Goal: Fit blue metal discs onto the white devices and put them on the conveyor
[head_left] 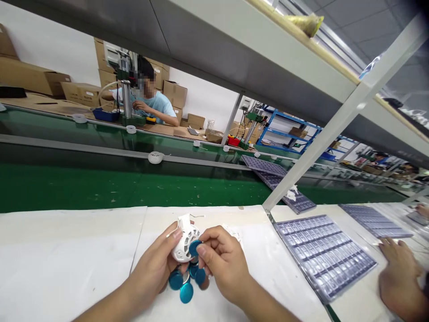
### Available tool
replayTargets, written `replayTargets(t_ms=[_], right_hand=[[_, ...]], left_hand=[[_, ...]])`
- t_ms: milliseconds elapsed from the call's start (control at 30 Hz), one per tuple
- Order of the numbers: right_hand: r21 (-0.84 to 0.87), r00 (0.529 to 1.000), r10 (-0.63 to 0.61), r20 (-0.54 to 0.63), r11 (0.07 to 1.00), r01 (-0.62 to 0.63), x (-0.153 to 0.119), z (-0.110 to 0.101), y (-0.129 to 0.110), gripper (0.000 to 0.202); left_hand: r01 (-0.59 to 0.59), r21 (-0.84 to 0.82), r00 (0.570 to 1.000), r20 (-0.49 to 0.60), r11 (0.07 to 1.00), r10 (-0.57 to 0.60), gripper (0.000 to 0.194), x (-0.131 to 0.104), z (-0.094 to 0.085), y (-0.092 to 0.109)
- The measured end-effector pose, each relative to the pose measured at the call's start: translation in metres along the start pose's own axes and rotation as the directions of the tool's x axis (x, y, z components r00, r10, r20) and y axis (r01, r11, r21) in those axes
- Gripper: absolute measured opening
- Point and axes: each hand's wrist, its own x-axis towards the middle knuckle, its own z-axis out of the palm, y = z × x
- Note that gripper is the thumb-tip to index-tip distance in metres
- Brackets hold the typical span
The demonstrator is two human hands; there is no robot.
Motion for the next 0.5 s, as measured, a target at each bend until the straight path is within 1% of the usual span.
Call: replayTargets(t_ms=[167,300,500], right_hand=[[-0.062,1.0,-0.01,-0.023,0.998,0.009,0.0017,-0.0004,0.0005,0.013],[-0.083,0.999,-0.03,-0.023,0.996,0.028,0.0016,-0.0003,0.0003,0.015],[-0.085,0.999,0.037,-0.014,0.996,-0.038,0.0004,0.0018,0.0002,0.018]], left_hand=[[0.015,0.025,1.0,0.019,1.0,-0.016,0.04,-0.001,-0.0018,-0.0023],[-0.004,0.034,1.0,0.026,0.999,0.003,0.042,-0.0015,-0.0019,-0.0006],[0.019,0.053,1.0,0.024,0.998,-0.021,0.043,-0.0046,-0.0068,-0.0032]])
